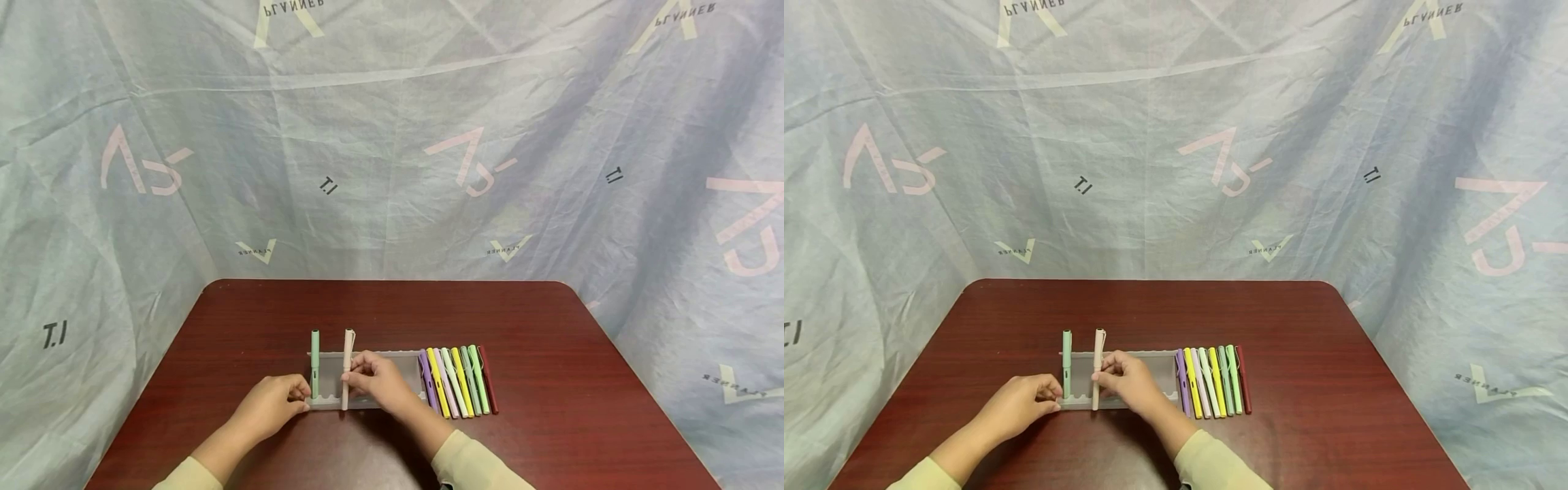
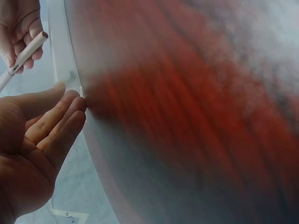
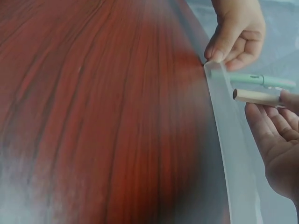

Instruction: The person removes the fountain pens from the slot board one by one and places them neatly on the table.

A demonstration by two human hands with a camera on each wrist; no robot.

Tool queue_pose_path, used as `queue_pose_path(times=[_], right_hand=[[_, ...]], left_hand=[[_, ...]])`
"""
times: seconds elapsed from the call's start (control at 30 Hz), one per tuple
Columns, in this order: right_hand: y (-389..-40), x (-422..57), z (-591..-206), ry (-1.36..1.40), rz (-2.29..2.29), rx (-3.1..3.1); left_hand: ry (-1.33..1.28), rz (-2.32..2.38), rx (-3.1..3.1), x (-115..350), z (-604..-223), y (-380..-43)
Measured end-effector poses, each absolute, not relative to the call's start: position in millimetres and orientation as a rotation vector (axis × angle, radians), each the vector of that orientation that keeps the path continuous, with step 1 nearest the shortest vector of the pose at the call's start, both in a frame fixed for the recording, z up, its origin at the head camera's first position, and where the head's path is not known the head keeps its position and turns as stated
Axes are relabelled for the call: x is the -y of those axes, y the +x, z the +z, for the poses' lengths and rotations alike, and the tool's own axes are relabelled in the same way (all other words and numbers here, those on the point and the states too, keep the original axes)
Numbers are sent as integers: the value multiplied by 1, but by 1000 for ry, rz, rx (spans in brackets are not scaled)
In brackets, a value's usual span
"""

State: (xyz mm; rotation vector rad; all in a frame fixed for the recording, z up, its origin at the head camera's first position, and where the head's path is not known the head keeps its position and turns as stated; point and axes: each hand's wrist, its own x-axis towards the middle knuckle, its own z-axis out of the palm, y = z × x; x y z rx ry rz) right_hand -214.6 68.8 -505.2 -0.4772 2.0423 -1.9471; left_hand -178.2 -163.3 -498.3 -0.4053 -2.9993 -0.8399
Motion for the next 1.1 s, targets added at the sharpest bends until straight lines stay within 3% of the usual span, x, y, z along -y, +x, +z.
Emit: queue_pose_path(times=[1.1], right_hand=[[-215,-140,-506,-375,-1919,-2076]], left_hand=[[-424,-846,2984,164,-498,-177]])
